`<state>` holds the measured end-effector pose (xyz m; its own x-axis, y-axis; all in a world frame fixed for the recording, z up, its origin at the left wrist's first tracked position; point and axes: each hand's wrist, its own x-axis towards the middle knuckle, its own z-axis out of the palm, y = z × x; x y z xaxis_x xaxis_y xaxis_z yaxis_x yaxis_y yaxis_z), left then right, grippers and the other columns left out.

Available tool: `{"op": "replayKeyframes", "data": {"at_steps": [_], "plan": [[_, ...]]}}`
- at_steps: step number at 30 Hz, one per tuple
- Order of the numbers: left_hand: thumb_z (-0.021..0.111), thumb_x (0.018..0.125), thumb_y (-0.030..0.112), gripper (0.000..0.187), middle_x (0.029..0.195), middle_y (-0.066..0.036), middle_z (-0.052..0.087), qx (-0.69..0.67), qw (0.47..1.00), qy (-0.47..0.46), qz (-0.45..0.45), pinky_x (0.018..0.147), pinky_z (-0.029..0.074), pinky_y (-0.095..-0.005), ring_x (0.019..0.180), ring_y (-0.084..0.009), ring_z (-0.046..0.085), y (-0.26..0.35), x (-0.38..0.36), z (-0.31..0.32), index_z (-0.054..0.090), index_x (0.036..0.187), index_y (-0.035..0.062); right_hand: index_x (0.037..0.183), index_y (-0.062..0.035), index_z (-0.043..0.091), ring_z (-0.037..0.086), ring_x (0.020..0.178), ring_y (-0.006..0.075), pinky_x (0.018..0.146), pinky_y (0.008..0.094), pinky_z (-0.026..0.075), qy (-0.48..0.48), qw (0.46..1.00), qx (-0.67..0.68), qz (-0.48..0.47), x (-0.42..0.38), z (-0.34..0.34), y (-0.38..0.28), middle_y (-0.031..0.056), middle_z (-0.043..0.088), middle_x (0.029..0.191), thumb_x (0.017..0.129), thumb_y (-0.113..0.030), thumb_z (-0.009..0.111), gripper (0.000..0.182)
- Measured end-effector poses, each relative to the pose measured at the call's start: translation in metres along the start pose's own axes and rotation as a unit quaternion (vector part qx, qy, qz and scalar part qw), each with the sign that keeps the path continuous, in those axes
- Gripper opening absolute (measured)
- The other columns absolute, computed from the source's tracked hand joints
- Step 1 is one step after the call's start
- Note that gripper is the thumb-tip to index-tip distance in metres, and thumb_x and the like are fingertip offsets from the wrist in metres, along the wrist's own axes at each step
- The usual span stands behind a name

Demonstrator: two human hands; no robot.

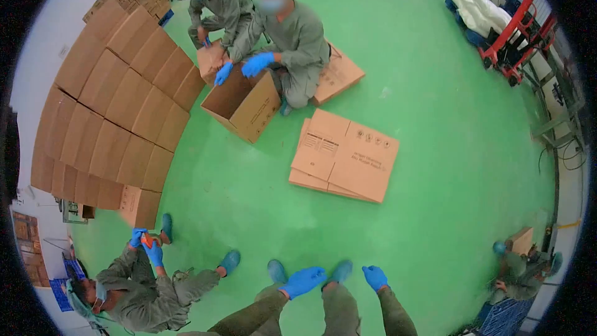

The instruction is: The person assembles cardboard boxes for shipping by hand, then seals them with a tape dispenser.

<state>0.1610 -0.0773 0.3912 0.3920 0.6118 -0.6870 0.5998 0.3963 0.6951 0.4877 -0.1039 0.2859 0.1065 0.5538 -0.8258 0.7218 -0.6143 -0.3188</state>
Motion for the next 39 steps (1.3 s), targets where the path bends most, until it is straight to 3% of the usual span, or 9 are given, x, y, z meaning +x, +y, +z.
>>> {"op": "replayKeyframes", "data": {"at_steps": [7, 10, 15, 17, 20, 24, 32, 35, 39], "plan": [[0.051, 0.091, 0.049, 0.053, 0.119, -0.014, 0.063, 0.115, 0.990, -0.013, 0.080, 0.093, 0.047, -0.0418, 0.111, -0.0328, 0.059, -0.196, 0.090, 0.069, 0.058, 0.125, 0.0098, 0.096, 0.0045, 0.068, 0.061, 0.101, 0.0436, 0.089, 0.0477, 0.048, 0.146, 0.988, -0.050, 0.001, 0.253, 0.066, 0.024, 0.0289, 0.065, 0.103, 0.087, -0.048, 0.055, 0.054], [0.052, 0.092, 0.046, 0.052, 0.117, -0.017, 0.062, 0.324, 0.936, -0.133, 0.023, 0.090, 0.049, -0.0436, 0.105, -0.0331, 0.061, -0.259, 0.131, 0.069, 0.056, 0.126, 0.0076, 0.100, 0.0054, 0.065, 0.062, 0.097, 0.0447, 0.088, 0.0498, 0.048, 0.271, 0.962, -0.034, -0.008, 0.361, 0.060, 0.032, 0.0296, 0.065, 0.101, 0.084, -0.048, 0.060, 0.056], [0.052, 0.093, 0.046, 0.057, 0.119, -0.020, 0.060, 0.324, 0.887, 0.129, 0.303, 0.088, 0.051, -0.0445, 0.094, -0.0344, 0.063, -0.179, 0.155, 0.041, 0.050, 0.132, 0.0047, 0.115, 0.0072, 0.056, 0.058, 0.107, 0.0438, 0.090, 0.0500, 0.048, 0.510, 0.859, 0.036, -0.016, 0.470, 0.016, 0.001, 0.0309, 0.059, 0.116, 0.080, -0.048, 0.067, 0.066], [0.052, 0.093, 0.048, 0.060, 0.122, -0.020, 0.059, 0.395, 0.845, 0.180, 0.311, 0.093, 0.048, -0.0427, 0.099, -0.0346, 0.062, -0.164, 0.135, 0.033, 0.049, 0.135, 0.0039, 0.118, 0.0065, 0.055, 0.058, 0.105, 0.0431, 0.092, 0.0511, 0.047, 0.631, 0.775, 0.018, 0.041, 0.536, 0.006, 0.010, 0.0295, 0.058, 0.118, 0.077, -0.047, 0.070, 0.069], [0.060, 0.091, 0.041, 0.053, 0.122, -0.019, 0.059, 0.189, 0.888, 0.150, 0.391, 0.092, 0.046, -0.0471, 0.109, -0.0376, 0.056, -0.134, 0.076, 0.011, 0.054, 0.129, 0.0056, 0.121, 0.0058, 0.054, 0.058, 0.108, 0.0421, 0.092, 0.0510, 0.048, 0.525, 0.828, 0.181, -0.073, 0.550, -0.008, 0.013, 0.0282, 0.058, 0.117, 0.073, -0.047, 0.075, 0.075], [0.063, 0.090, 0.035, 0.052, 0.118, -0.021, 0.059, 0.145, 0.895, 0.147, 0.395, 0.090, 0.047, -0.0448, 0.106, -0.0390, 0.057, -0.153, 0.086, 0.023, 0.052, 0.131, 0.0054, 0.117, 0.0052, 0.055, 0.058, 0.107, 0.0407, 0.089, 0.0507, 0.049, 0.501, 0.852, 0.148, 0.035, 0.529, -0.019, 0.012, 0.0272, 0.058, 0.117, 0.068, -0.049, 0.077, 0.077], [0.061, 0.091, 0.031, 0.049, 0.114, -0.020, 0.059, 0.210, 0.904, 0.173, 0.331, 0.084, 0.048, -0.0428, 0.099, -0.0381, 0.059, -0.165, 0.094, 0.035, 0.051, 0.131, 0.0051, 0.106, 0.0028, 0.057, 0.056, 0.104, 0.0389, 0.084, 0.0499, 0.049, 0.570, 0.817, 0.061, 0.057, 0.479, 0.017, -0.006, 0.0221, 0.055, 0.113, 0.064, -0.053, 0.079, 0.073], [0.060, 0.092, 0.032, 0.049, 0.114, -0.019, 0.059, 0.247, 0.890, 0.138, 0.358, 0.083, 0.048, -0.0433, 0.098, -0.0380, 0.058, -0.149, 0.089, 0.043, 0.051, 0.131, 0.0048, 0.102, 0.0027, 0.057, 0.054, 0.106, 0.0399, 0.085, 0.0499, 0.048, 0.657, 0.753, 0.023, 0.016, 0.474, 0.061, -0.012, 0.0211, 0.055, 0.112, 0.064, -0.050, 0.081, 0.069], [0.059, 0.092, 0.034, 0.049, 0.115, -0.019, 0.058, 0.210, 0.896, 0.139, 0.366, 0.085, 0.047, -0.0440, 0.099, -0.0380, 0.057, -0.150, 0.100, 0.048, 0.051, 0.130, 0.0044, 0.106, 0.0046, 0.057, 0.058, 0.101, 0.0340, 0.082, 0.0444, 0.049, 0.555, 0.778, 0.290, -0.053, 0.475, 0.109, -0.024, 0.0186, 0.057, 0.114, 0.070, -0.038, 0.082, 0.061]]}}
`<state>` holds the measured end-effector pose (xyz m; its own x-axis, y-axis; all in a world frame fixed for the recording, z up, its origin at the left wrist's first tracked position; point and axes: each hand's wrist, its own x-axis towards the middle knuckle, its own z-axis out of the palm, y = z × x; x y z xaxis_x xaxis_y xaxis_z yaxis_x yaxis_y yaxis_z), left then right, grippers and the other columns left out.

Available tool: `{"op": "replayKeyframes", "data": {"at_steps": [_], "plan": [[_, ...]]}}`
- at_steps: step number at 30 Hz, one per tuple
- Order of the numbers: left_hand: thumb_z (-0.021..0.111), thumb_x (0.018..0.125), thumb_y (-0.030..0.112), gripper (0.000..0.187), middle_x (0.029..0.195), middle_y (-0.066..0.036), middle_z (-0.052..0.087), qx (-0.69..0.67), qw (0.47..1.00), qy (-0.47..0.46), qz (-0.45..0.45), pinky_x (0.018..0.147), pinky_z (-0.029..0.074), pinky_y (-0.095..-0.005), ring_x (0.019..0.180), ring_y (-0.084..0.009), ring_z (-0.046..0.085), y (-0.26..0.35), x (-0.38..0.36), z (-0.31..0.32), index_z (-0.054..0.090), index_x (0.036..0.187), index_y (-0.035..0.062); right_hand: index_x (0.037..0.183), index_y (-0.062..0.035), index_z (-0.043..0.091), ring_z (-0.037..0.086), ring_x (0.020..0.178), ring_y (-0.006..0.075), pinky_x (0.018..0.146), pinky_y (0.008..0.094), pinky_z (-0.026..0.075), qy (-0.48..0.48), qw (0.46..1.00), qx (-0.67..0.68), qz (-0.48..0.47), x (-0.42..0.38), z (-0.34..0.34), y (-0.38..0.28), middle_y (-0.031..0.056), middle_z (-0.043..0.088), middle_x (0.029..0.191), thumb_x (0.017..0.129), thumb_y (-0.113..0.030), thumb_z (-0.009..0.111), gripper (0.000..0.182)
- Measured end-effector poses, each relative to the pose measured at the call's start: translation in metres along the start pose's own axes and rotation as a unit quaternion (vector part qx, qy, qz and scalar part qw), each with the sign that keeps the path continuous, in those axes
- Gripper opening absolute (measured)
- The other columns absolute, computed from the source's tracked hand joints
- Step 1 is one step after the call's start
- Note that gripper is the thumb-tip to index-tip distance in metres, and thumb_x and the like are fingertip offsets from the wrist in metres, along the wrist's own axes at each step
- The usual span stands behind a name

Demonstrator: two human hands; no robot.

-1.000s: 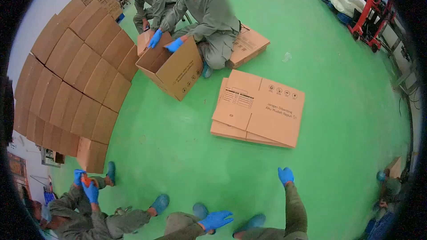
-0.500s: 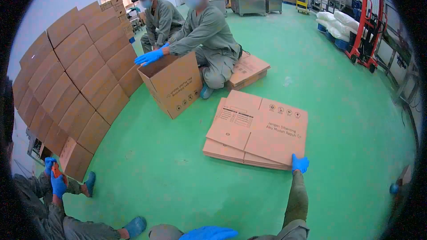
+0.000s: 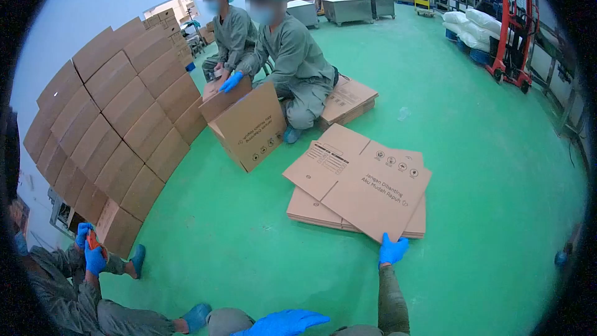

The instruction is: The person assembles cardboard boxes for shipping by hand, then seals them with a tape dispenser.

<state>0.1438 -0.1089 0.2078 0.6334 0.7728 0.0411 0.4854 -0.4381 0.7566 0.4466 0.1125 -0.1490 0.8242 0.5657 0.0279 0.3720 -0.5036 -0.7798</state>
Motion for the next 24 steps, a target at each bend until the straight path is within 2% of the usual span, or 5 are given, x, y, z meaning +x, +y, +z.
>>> {"op": "replayKeyframes", "data": {"at_steps": [3, 12, 16, 19, 24], "plan": [[0.058, 0.092, 0.034, 0.050, 0.118, -0.019, 0.057, 0.006, 0.999, -0.023, -0.023, 0.088, 0.046, -0.0442, 0.103, -0.0376, 0.056, 0.000, -0.001, -0.001, 0.050, 0.131, 0.0041, 0.113, 0.0043, 0.057, 0.061, 0.097, 0.0260, 0.080, 0.0390, 0.050, -0.119, 0.941, 0.296, 0.110, 0.011, 0.056, 0.048, 0.0142, 0.061, 0.113, 0.077, -0.028, 0.078, 0.052], [0.046, 0.095, 0.055, 0.071, 0.127, -0.018, 0.057, -0.094, 0.958, -0.172, -0.210, 0.095, 0.047, -0.0388, 0.106, -0.0275, 0.060, -0.105, -0.002, -0.035, 0.046, 0.135, -0.0025, 0.123, -0.0090, 0.059, 0.062, 0.093, 0.0149, 0.070, 0.0320, 0.050, -0.566, 0.725, 0.359, 0.160, -0.124, -0.049, -0.032, 0.0014, 0.064, 0.111, 0.087, -0.025, 0.070, 0.041], [0.046, 0.095, 0.053, 0.065, 0.129, -0.013, 0.056, -0.125, 0.864, -0.039, -0.486, 0.092, 0.047, -0.0410, 0.116, -0.0206, 0.054, -0.217, 0.017, -0.024, 0.050, 0.134, 0.0011, 0.129, -0.0082, 0.052, 0.061, 0.099, 0.0137, 0.076, 0.0297, 0.051, -0.676, 0.601, 0.349, 0.243, -0.222, -0.081, -0.022, 0.0033, 0.063, 0.115, 0.090, -0.023, 0.068, 0.044], [0.054, 0.093, 0.048, 0.061, 0.120, -0.012, 0.059, -0.532, 0.749, 0.151, -0.365, 0.082, 0.049, -0.0364, 0.102, -0.0194, 0.059, -0.265, 0.017, 0.032, 0.054, 0.128, -0.0022, 0.133, -0.0056, 0.048, 0.061, 0.105, 0.0154, 0.080, 0.0290, 0.051, -0.700, 0.552, 0.364, 0.270, -0.256, -0.125, -0.035, 0.0067, 0.062, 0.117, 0.093, -0.026, 0.064, 0.048], [0.066, 0.090, 0.026, 0.037, 0.100, -0.013, 0.068, -0.362, 0.819, 0.316, -0.315, 0.071, 0.053, -0.0318, 0.083, -0.0173, 0.065, -0.262, 0.016, 0.039, 0.063, 0.109, -0.0058, 0.137, -0.0023, 0.044, 0.060, 0.111, 0.0193, 0.088, 0.0322, 0.050, -0.815, 0.497, 0.223, 0.200, -0.255, -0.151, -0.030, 0.0122, 0.062, 0.121, 0.098, -0.035, 0.054, 0.052]]}}
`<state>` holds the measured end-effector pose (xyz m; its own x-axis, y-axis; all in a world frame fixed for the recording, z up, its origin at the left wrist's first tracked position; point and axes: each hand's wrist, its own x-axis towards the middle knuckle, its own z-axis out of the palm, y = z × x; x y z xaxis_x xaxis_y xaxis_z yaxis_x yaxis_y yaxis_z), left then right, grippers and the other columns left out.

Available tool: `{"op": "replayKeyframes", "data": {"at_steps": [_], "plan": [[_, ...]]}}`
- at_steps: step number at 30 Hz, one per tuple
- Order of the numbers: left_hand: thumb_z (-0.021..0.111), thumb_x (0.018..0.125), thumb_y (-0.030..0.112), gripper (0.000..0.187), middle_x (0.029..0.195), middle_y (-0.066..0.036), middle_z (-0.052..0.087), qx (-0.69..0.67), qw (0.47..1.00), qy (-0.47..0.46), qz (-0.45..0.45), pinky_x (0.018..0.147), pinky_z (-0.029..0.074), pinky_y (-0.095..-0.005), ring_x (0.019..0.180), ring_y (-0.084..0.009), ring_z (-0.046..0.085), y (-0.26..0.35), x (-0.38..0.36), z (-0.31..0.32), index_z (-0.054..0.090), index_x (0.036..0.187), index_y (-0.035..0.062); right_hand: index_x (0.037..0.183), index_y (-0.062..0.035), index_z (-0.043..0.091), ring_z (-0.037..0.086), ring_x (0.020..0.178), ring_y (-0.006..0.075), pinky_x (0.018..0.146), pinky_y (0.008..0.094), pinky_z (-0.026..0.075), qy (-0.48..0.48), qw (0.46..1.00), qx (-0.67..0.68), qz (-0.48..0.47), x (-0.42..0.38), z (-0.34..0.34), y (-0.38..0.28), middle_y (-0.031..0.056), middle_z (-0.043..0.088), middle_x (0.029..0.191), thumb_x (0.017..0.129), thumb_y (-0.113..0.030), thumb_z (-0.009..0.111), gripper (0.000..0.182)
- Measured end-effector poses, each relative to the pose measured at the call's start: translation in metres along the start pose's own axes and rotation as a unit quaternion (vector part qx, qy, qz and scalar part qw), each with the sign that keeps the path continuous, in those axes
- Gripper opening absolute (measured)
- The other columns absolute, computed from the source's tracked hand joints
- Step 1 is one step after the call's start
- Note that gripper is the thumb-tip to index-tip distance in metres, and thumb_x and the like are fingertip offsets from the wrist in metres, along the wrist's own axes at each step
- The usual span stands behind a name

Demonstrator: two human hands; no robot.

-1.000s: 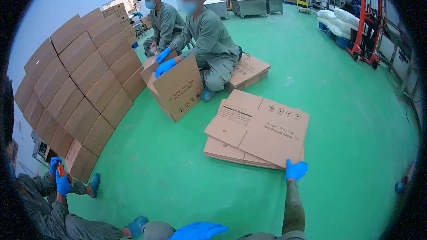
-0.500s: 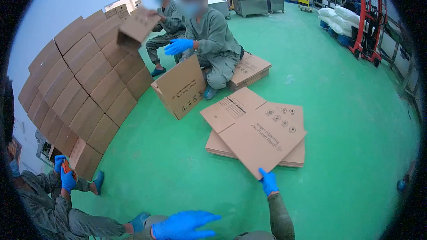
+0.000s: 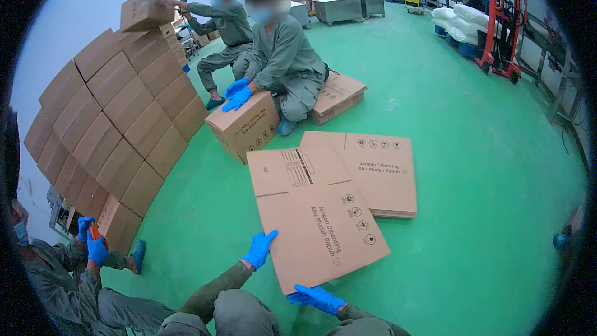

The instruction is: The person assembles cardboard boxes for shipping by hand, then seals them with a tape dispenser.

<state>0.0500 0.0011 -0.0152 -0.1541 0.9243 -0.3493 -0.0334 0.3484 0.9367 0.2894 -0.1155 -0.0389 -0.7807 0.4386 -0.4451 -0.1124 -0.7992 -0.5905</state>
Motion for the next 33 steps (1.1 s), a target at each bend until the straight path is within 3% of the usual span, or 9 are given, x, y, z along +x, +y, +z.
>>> {"op": "replayKeyframes", "data": {"at_steps": [4, 7, 11, 13, 17, 22, 26, 31, 33], "plan": [[0.065, 0.090, 0.023, 0.031, 0.088, -0.010, 0.070, 0.153, 0.986, -0.010, 0.072, 0.067, 0.053, -0.0319, 0.076, -0.0165, 0.066, 0.069, -0.013, -0.016, 0.068, 0.099, -0.0071, 0.131, -0.0015, 0.051, 0.061, 0.110, 0.0192, 0.088, 0.0337, 0.050, -0.020, 0.986, -0.165, -0.016, -0.020, -0.005, -0.018, 0.0124, 0.065, 0.118, 0.100, -0.041, 0.047, 0.051], [0.064, 0.091, 0.024, 0.029, 0.080, -0.010, 0.071, 0.154, 0.976, -0.047, 0.147, 0.062, 0.051, -0.0339, 0.072, -0.0168, 0.066, 0.120, -0.032, -0.027, 0.070, 0.093, -0.0040, 0.125, -0.0023, 0.057, 0.063, 0.105, 0.0190, 0.087, 0.0346, 0.050, 0.051, 0.980, -0.191, -0.035, -0.044, -0.015, -0.033, 0.0103, 0.065, 0.117, 0.099, -0.040, 0.047, 0.047], [0.062, 0.090, 0.031, 0.029, 0.082, -0.014, 0.071, 0.413, 0.874, -0.089, 0.239, 0.062, 0.051, -0.0378, 0.069, -0.0262, 0.067, 0.180, -0.068, -0.039, 0.070, 0.101, 0.0047, 0.127, -0.0028, 0.057, 0.061, 0.103, 0.0179, 0.086, 0.0327, 0.049, 0.245, 0.942, -0.163, -0.162, -0.081, -0.027, -0.065, 0.0084, 0.064, 0.119, 0.098, -0.035, 0.051, 0.044], [0.061, 0.090, 0.033, 0.030, 0.086, -0.013, 0.070, 0.578, 0.769, -0.121, 0.244, 0.063, 0.052, -0.0382, 0.068, -0.0303, 0.066, 0.210, -0.100, -0.021, 0.070, 0.108, 0.0098, 0.137, -0.0013, 0.046, 0.055, 0.113, 0.0203, 0.092, 0.0334, 0.047, 0.383, 0.864, -0.155, -0.286, -0.100, -0.025, -0.086, 0.0110, 0.054, 0.132, 0.098, -0.033, 0.053, 0.051], [0.057, 0.092, 0.038, 0.031, 0.089, -0.015, 0.067, 0.569, 0.716, -0.252, 0.315, 0.064, 0.051, -0.0436, 0.073, -0.0370, 0.063, 0.200, -0.122, 0.026, 0.067, 0.109, 0.0140, 0.151, 0.0006, 0.016, 0.028, 0.140, 0.0277, 0.113, 0.0397, 0.026, 0.506, 0.684, -0.125, -0.510, -0.141, -0.008, -0.147, 0.0181, 0.025, 0.154, 0.097, -0.031, 0.054, 0.073], [0.051, 0.095, 0.044, 0.038, 0.089, -0.016, 0.067, 0.562, 0.662, -0.385, 0.313, 0.065, 0.051, -0.0472, 0.075, -0.0385, 0.063, 0.174, -0.119, 0.079, 0.064, 0.112, 0.0121, 0.150, 0.0043, 0.014, 0.020, 0.144, 0.0294, 0.117, 0.0391, 0.019, 0.603, 0.632, -0.092, -0.477, -0.162, -0.024, -0.175, 0.0200, 0.018, 0.156, 0.093, -0.033, 0.062, 0.084], [0.044, 0.096, 0.050, 0.047, 0.100, -0.020, 0.066, 0.523, 0.679, -0.443, 0.263, 0.076, 0.050, -0.0476, 0.087, -0.0403, 0.063, 0.165, -0.112, 0.098, 0.063, 0.118, 0.0123, 0.149, 0.0059, 0.014, 0.022, 0.143, 0.0304, 0.117, 0.0387, 0.019, 0.651, 0.612, -0.120, -0.433, -0.163, -0.068, -0.153, 0.0214, 0.019, 0.155, 0.089, -0.035, 0.067, 0.090], [0.041, 0.095, 0.057, 0.057, 0.113, -0.017, 0.066, 0.443, 0.724, -0.505, 0.156, 0.089, 0.048, -0.0435, 0.103, -0.0355, 0.063, 0.157, -0.093, 0.096, 0.060, 0.126, 0.0126, 0.149, 0.0054, 0.016, 0.026, 0.141, 0.0286, 0.114, 0.0393, 0.026, 0.646, 0.636, -0.155, -0.393, -0.205, -0.069, -0.126, 0.0210, 0.024, 0.153, 0.089, -0.029, 0.067, 0.086], [0.043, 0.094, 0.057, 0.057, 0.111, -0.014, 0.067, 0.404, 0.711, -0.543, 0.190, 0.088, 0.048, -0.0421, 0.103, -0.0322, 0.063, 0.143, -0.086, 0.124, 0.062, 0.122, 0.0118, 0.149, 0.0045, 0.017, 0.028, 0.140, 0.0279, 0.113, 0.0396, 0.028, 0.679, 0.618, -0.180, -0.353, -0.203, -0.047, -0.131, 0.0198, 0.027, 0.152, 0.089, -0.028, 0.066, 0.084]]}}
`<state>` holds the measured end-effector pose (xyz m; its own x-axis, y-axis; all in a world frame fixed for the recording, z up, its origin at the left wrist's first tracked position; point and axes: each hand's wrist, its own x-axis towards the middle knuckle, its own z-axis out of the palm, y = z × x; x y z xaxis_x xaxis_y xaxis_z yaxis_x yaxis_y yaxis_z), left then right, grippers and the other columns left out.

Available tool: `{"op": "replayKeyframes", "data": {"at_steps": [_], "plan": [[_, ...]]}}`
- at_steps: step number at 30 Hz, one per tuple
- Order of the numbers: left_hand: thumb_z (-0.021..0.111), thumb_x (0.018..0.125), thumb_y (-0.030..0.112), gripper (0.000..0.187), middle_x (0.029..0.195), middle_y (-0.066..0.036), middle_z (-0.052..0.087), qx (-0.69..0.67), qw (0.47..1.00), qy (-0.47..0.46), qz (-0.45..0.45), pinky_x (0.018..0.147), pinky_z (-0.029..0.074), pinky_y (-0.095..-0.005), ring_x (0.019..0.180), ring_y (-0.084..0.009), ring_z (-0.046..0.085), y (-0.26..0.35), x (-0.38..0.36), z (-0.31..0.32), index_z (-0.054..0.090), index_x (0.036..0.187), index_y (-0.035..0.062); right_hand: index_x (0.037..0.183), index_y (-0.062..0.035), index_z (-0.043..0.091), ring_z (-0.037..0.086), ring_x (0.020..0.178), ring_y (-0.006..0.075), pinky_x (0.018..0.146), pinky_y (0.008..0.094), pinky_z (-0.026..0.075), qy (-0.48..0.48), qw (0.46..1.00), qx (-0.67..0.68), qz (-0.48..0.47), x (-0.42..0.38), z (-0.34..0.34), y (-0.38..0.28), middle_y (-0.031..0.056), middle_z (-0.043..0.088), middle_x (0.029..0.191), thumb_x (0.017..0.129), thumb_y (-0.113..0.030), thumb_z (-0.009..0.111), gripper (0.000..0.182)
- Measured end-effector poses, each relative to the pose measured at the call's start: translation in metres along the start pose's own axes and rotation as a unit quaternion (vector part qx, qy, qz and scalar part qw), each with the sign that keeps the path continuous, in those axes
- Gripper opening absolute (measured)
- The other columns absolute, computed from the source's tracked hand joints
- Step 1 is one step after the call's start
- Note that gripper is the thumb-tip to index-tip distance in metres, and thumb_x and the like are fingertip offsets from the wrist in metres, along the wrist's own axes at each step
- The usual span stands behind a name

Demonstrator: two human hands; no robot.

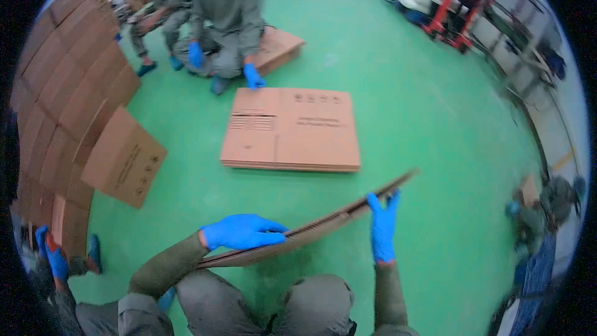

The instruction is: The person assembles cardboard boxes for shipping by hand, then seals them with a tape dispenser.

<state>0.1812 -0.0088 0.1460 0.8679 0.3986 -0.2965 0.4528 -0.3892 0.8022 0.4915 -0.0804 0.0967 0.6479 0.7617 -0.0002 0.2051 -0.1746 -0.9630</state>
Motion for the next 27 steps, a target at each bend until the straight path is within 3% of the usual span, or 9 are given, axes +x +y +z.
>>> {"op": "replayKeyframes", "data": {"at_steps": [2, 4, 5, 8, 11, 16, 19, 23, 27], "plan": [[0.045, 0.093, 0.057, 0.054, 0.107, -0.013, 0.068, 0.009, 0.998, 0.021, -0.057, 0.086, 0.048, -0.0420, 0.101, -0.0306, 0.064, -0.012, -0.039, -0.015, 0.064, 0.116, 0.0109, 0.150, 0.0019, 0.018, 0.030, 0.138, 0.0275, 0.114, 0.0396, 0.027, -0.095, 0.990, 0.105, -0.012, 0.000, -0.012, -0.002, 0.0171, 0.030, 0.151, 0.089, -0.024, 0.066, 0.082], [0.048, 0.092, 0.056, 0.052, 0.099, -0.014, 0.069, 0.012, 0.996, -0.013, -0.082, 0.082, 0.049, -0.0431, 0.094, -0.0305, 0.065, 0.012, -0.029, -0.023, 0.066, 0.106, 0.0099, 0.150, 0.0002, 0.019, 0.032, 0.137, 0.0265, 0.113, 0.0391, 0.028, -0.116, 0.985, 0.127, -0.003, -0.004, -0.024, -0.006, 0.0151, 0.031, 0.150, 0.088, -0.021, 0.066, 0.081], [0.053, 0.090, 0.051, 0.044, 0.080, -0.016, 0.067, 0.074, 0.994, 0.014, -0.077, 0.070, 0.050, -0.0459, 0.076, -0.0332, 0.065, 0.024, -0.030, -0.027, 0.065, 0.087, 0.0086, 0.150, -0.0004, 0.020, 0.034, 0.136, 0.0259, 0.113, 0.0385, 0.029, -0.115, 0.986, 0.120, 0.011, -0.007, -0.034, -0.011, 0.0142, 0.032, 0.149, 0.087, -0.019, 0.065, 0.080], [0.056, 0.088, 0.041, 0.036, 0.065, -0.018, 0.061, 0.200, 0.971, 0.129, 0.025, 0.058, 0.048, -0.0488, 0.059, -0.0380, 0.060, 0.024, -0.022, -0.012, 0.063, 0.076, 0.0083, 0.149, -0.0015, 0.025, 0.038, 0.131, 0.0242, 0.110, 0.0371, 0.031, -0.124, 0.986, 0.097, 0.051, -0.008, -0.066, -0.003, 0.0117, 0.037, 0.146, 0.082, -0.013, 0.062, 0.077], [0.056, 0.086, 0.034, 0.030, 0.059, -0.018, 0.058, 0.255, 0.944, 0.199, 0.068, 0.052, 0.047, -0.0490, 0.052, -0.0396, 0.057, 0.001, -0.012, 0.006, 0.064, 0.072, 0.0081, 0.148, -0.0019, 0.029, 0.042, 0.128, 0.0229, 0.108, 0.0359, 0.034, -0.157, 0.981, 0.071, 0.084, -0.010, -0.067, 0.008, 0.0100, 0.043, 0.141, 0.077, -0.009, 0.056, 0.076], [0.056, 0.086, 0.031, 0.033, 0.060, -0.018, 0.058, 0.315, 0.899, 0.303, -0.002, 0.051, 0.046, -0.0485, 0.053, -0.0386, 0.057, -0.009, -0.030, -0.036, 0.063, 0.066, 0.0064, 0.147, -0.0021, 0.030, 0.046, 0.126, 0.0234, 0.106, 0.0352, 0.037, -0.296, 0.949, -0.027, 0.105, -0.008, -0.090, -0.041, 0.0101, 0.047, 0.139, 0.072, -0.002, 0.055, 0.079], [0.057, 0.085, 0.034, 0.035, 0.062, -0.017, 0.058, 0.256, 0.858, 0.436, -0.097, 0.051, 0.043, -0.0477, 0.054, -0.0376, 0.056, -0.030, -0.063, -0.074, 0.062, 0.063, 0.0070, 0.142, -0.0002, 0.038, 0.049, 0.124, 0.0212, 0.101, 0.0347, 0.042, -0.368, 0.916, -0.154, 0.052, -0.004, -0.084, -0.070, 0.0110, 0.051, 0.135, 0.069, 0.002, 0.055, 0.074], [0.058, 0.083, 0.032, 0.035, 0.059, -0.017, 0.056, 0.208, 0.837, 0.466, -0.198, 0.051, 0.043, -0.0469, 0.053, -0.0377, 0.055, -0.040, -0.113, -0.075, 0.061, 0.060, 0.0070, 0.140, -0.0024, 0.042, 0.056, 0.119, 0.0266, 0.096, 0.0378, 0.046, -0.440, 0.841, -0.297, -0.109, 0.026, -0.031, -0.103, 0.0199, 0.058, 0.128, 0.074, -0.003, 0.056, 0.067], [0.059, 0.083, 0.032, 0.036, 0.060, -0.021, 0.053, 0.155, 0.805, 0.506, -0.268, 0.050, 0.040, -0.0468, 0.053, -0.0399, 0.052, -0.047, -0.162, -0.058, 0.058, 0.059, 0.0041, 0.128, -0.0016, 0.054, 0.065, 0.104, 0.0305, 0.089, 0.0382, 0.050, -0.451, 0.799, -0.368, -0.150, 0.060, 0.034, -0.122, 0.0212, 0.066, 0.111, 0.073, -0.004, 0.059, 0.055]]}}
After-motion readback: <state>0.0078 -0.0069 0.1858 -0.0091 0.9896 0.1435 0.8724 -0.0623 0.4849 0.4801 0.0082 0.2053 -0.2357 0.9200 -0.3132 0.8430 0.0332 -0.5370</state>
